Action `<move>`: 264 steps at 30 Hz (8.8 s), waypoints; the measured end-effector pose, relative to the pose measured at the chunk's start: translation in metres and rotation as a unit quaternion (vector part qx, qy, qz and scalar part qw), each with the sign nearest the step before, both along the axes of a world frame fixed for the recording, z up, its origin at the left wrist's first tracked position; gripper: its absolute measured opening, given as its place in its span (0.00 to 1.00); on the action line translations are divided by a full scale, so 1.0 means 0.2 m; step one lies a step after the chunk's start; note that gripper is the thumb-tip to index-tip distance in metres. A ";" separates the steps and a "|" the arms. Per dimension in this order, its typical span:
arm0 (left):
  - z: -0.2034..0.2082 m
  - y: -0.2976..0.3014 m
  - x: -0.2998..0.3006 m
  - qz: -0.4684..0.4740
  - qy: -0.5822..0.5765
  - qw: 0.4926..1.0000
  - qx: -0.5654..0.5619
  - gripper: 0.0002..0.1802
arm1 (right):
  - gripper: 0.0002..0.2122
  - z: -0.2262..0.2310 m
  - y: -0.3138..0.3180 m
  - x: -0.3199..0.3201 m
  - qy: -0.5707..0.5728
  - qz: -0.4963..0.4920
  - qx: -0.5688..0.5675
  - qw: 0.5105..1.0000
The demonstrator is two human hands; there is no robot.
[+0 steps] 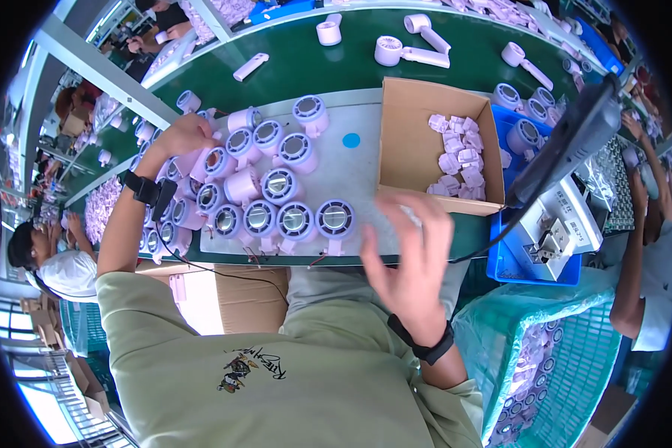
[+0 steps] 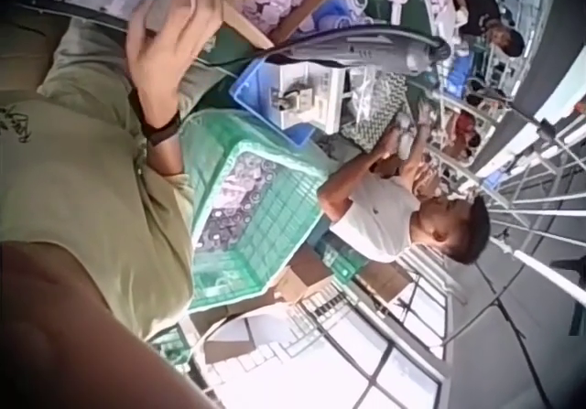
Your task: The person assembles handheld fans by fitting a handle piece onto the fan head and driving a screw with a power screwdriver. They repeat this process for several fans, picking up components from the table and a box.
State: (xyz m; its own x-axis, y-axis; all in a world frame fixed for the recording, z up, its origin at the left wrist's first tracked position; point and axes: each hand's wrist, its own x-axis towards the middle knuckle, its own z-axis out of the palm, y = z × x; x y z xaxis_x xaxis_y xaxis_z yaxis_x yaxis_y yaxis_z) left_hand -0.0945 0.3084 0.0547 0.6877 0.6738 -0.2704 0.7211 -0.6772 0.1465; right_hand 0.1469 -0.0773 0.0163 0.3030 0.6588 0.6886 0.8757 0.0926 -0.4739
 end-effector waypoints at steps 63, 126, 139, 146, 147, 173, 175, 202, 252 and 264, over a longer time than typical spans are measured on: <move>-0.32 -1.55 0.46 0.039 -0.279 0.554 -0.783 0.16 | 0.29 0.10 -0.07 0.02 0.174 0.029 -0.131 0.976; -0.33 -1.49 0.52 -0.015 -0.445 0.603 -0.662 0.23 | 0.13 0.06 -0.08 0.06 0.036 0.120 -0.099 0.987; -0.34 -1.58 0.57 0.021 -0.518 0.585 -0.624 0.22 | 0.08 -0.01 -0.14 0.00 0.108 0.083 0.035 0.990; -0.29 -1.60 0.59 -0.069 -0.580 0.643 -0.495 0.24 | 0.10 -0.05 -0.22 -0.03 0.609 0.255 -0.182 0.729; -0.30 -1.61 0.60 -0.080 -0.600 0.638 -0.475 0.23 | 0.11 -0.05 -0.22 -0.02 0.632 0.295 -0.249 0.672; -0.29 -1.63 0.56 0.110 -0.443 0.566 -0.686 0.27 | 0.09 0.34 -0.35 0.55 0.159 -0.187 0.457 0.855; -0.31 -1.63 0.59 0.112 -0.420 0.559 -0.706 0.28 | 0.09 0.33 -0.37 0.58 0.158 -0.211 0.436 0.860; -0.24 -1.73 0.79 0.147 -0.396 0.543 -0.726 0.27 | 0.08 0.35 -0.23 0.09 0.362 0.197 0.319 0.854; -0.37 0.31 1.19 0.183 -0.222 0.949 0.129 0.34 | 0.17 0.27 -0.44 0.31 0.408 -0.135 0.245 0.869; -0.28 0.22 1.30 -0.060 -0.206 0.977 0.022 0.40 | 0.21 0.26 -0.30 0.35 0.340 -0.204 0.149 0.906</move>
